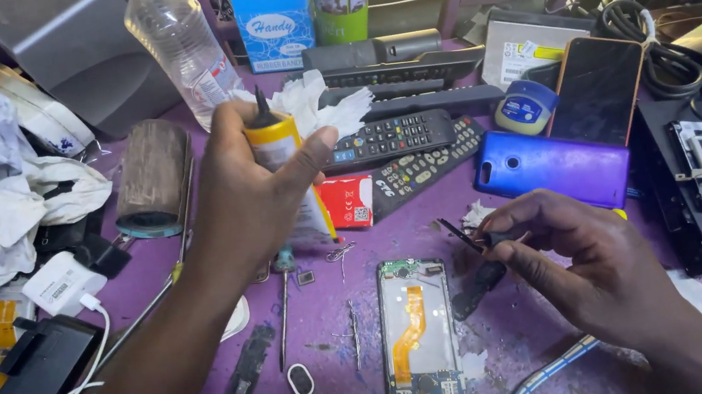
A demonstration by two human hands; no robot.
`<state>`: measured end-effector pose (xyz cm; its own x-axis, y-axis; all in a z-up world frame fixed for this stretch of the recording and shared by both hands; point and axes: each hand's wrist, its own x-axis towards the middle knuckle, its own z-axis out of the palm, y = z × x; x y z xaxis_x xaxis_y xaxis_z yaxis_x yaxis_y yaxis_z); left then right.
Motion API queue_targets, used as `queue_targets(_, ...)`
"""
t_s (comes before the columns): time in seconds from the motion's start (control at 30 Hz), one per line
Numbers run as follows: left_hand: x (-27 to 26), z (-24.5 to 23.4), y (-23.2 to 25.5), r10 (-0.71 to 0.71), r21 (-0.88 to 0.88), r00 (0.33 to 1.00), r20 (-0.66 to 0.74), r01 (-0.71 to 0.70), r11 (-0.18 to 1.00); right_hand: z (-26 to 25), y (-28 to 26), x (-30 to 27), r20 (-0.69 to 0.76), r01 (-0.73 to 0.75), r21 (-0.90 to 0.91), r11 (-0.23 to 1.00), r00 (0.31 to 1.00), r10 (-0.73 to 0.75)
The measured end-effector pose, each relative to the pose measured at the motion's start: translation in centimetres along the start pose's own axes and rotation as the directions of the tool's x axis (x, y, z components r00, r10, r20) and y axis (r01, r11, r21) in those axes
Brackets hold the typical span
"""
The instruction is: The person handles a small electronic component, possibly a charging port, and applies adhesive from a yellow tube to it. They then attempt to attach the component to a larger circuit board on the workbench.
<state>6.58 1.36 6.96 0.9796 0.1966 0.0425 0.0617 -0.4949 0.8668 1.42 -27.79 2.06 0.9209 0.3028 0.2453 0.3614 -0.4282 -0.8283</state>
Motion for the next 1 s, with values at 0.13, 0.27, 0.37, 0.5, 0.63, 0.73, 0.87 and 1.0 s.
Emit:
queue_targets(0.13, 1.2, 1.6, -1.7, -0.19, -0.255, 0.979, 0.068, 0.201, 0.946, 0.1, -0.3, -0.1, 0.024, -0.018, 0.034, 0.999, 1.0, 0.017)
queue_targets(0.27, 2.3, 0.8, -4.2, 0.093, -0.67, 0.983, 0.159, 0.038, 0.741, 0.3, -0.2, 0.0, 0.025, 0.0, 0.019, 1.0, 1.0, -0.001)
queue_targets(0.37, 2.4, -0.9, -5.7, 0.195, -0.709, 0.941, 0.278, 0.064, 0.703, 0.3, -0.1, -0.1, 0.014, -0.034, -0.002, 0.999, 0.999, 0.034)
queue_targets(0.5, 1.9, -3.4, -5.1, -0.114, -0.394, 0.898, 0.425, 0.297, 0.87, 0.3, 0.1, -0.1, 0.031, -0.02, 0.013, 1.0, 0.999, 0.02)
queue_targets(0.63, 1.6, -4.1, -4.0, -0.322, -0.384, 0.88, 0.35, 0.448, 0.807, 0.3, 0.4, -0.1, 0.024, -0.049, -0.105, 0.993, 0.998, 0.052)
queue_targets(0.73, 1.9, -3.7, -5.1, -0.394, -0.435, 0.878, 0.272, 0.477, 0.764, 0.5, 0.4, -0.2, 0.052, -0.024, -0.134, 0.991, 0.998, 0.031)
queue_targets(0.87, 1.5, -3.3, -5.7, -0.298, -0.365, 0.931, 0.209, 0.357, 0.86, 0.7, 0.5, -0.1, 0.051, -0.038, -0.166, 0.985, 0.998, 0.048)
queue_targets(1.0, -0.2, -3.4, -3.0, -0.367, -0.104, 0.917, 0.157, 0.385, 0.917, 0.6, 0.7, 0.0, 0.092, -0.034, -0.153, 0.988, 0.995, 0.049)
